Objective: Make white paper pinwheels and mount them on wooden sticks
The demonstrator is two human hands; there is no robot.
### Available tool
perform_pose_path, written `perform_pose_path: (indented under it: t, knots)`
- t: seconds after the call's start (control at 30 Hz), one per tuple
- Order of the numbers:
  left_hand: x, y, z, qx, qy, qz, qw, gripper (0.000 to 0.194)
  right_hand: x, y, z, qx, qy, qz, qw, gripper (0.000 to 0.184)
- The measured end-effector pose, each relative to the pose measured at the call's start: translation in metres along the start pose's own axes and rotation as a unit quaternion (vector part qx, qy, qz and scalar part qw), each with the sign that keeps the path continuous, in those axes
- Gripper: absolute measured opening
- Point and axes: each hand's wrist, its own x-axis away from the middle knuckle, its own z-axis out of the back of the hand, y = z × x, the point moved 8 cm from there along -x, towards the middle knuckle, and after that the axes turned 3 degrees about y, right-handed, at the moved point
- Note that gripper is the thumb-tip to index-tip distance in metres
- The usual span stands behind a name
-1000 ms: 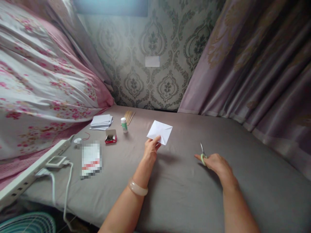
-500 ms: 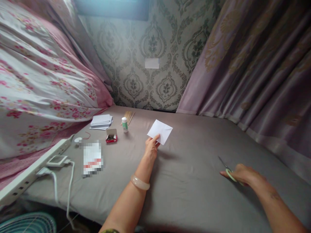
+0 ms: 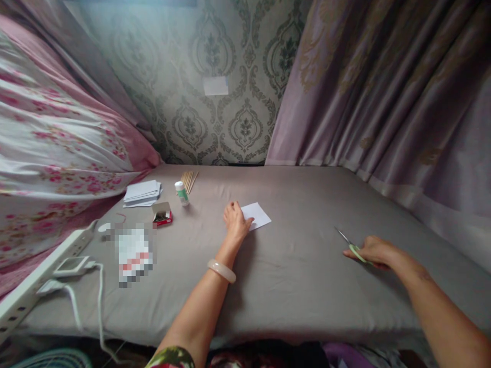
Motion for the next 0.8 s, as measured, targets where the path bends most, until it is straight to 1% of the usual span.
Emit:
perform_pose_path:
  t: [0.03, 0.07, 0.13, 0.17, 0.2, 0.23, 0.27, 0.3, 0.33, 0.37, 0.4, 0.47, 0.5, 0.53, 0.6, 0.67, 0.73, 0.8]
  knots:
    - [-0.001, 0.008, 0.003, -0.075, -0.004, -0.045, 0.996, 0.060, 0.002, 0.001, -0.002, -0.025, 0.002, 0.000, 1.000, 0.047]
    - [-0.002, 0.015, 0.003, -0.133, -0.027, -0.088, 0.987, 0.055, 0.004, 0.003, -0.004, -0.064, -0.001, -0.001, 0.998, 0.044]
    - [0.000, 0.023, -0.006, -0.195, -0.114, -0.172, 0.959, 0.033, 0.007, 0.008, -0.010, -0.146, -0.025, -0.003, 0.989, 0.037]
    - [0.004, 0.025, -0.011, -0.210, -0.159, -0.214, 0.941, 0.025, 0.009, 0.009, -0.011, -0.171, -0.038, -0.003, 0.984, 0.033]
    - [0.009, 0.026, -0.016, -0.219, -0.198, -0.252, 0.922, 0.022, 0.010, 0.010, -0.009, -0.172, -0.039, -0.001, 0.984, 0.029]
    - [0.015, 0.026, -0.021, -0.225, -0.228, -0.281, 0.905, 0.023, 0.011, 0.009, -0.005, -0.147, -0.023, 0.004, 0.989, 0.025]
    - [0.022, 0.024, -0.025, -0.229, -0.252, -0.302, 0.890, 0.025, 0.013, 0.004, 0.004, -0.105, 0.012, 0.016, 0.994, 0.020]
    - [0.028, 0.023, -0.030, -0.232, -0.269, -0.317, 0.879, 0.028, 0.015, -0.007, 0.014, -0.055, 0.065, 0.038, 0.996, 0.017]
    - [0.033, 0.020, -0.034, -0.234, -0.282, -0.325, 0.872, 0.031, 0.019, -0.025, 0.024, -0.016, 0.129, 0.069, 0.989, 0.017]
    - [0.038, 0.019, -0.039, -0.235, -0.289, -0.331, 0.867, 0.033, 0.025, -0.048, 0.030, -0.008, 0.181, 0.116, 0.977, 0.019]
    - [0.042, 0.018, -0.043, -0.233, -0.292, -0.333, 0.866, 0.034, 0.032, -0.078, 0.032, -0.027, 0.221, 0.187, 0.957, 0.021]
    - [0.048, 0.018, -0.050, -0.226, -0.291, -0.339, 0.866, 0.039, 0.050, -0.140, 0.024, -0.088, 0.251, 0.344, 0.900, 0.028]
    - [0.049, 0.018, -0.053, -0.220, -0.290, -0.342, 0.866, 0.040, 0.056, -0.168, 0.016, -0.107, 0.253, 0.399, 0.875, 0.032]
    - [0.050, 0.019, -0.056, -0.212, -0.293, -0.346, 0.866, 0.041, 0.059, -0.190, 0.007, -0.115, 0.256, 0.428, 0.859, 0.035]
    - [0.050, 0.022, -0.058, -0.194, -0.297, -0.359, 0.863, 0.039, 0.059, -0.226, -0.012, -0.101, 0.254, 0.455, 0.848, 0.041]
    - [0.048, 0.024, -0.058, -0.173, -0.299, -0.369, 0.863, 0.036, 0.056, -0.248, -0.026, -0.071, 0.252, 0.460, 0.848, 0.048]
    - [0.045, 0.026, -0.056, -0.154, -0.298, -0.373, 0.865, 0.034, 0.052, -0.256, -0.033, -0.050, 0.259, 0.444, 0.857, 0.051]
    - [0.043, 0.026, -0.055, -0.138, -0.297, -0.370, 0.869, 0.033, 0.051, -0.256, -0.035, -0.039, 0.270, 0.425, 0.863, 0.050]
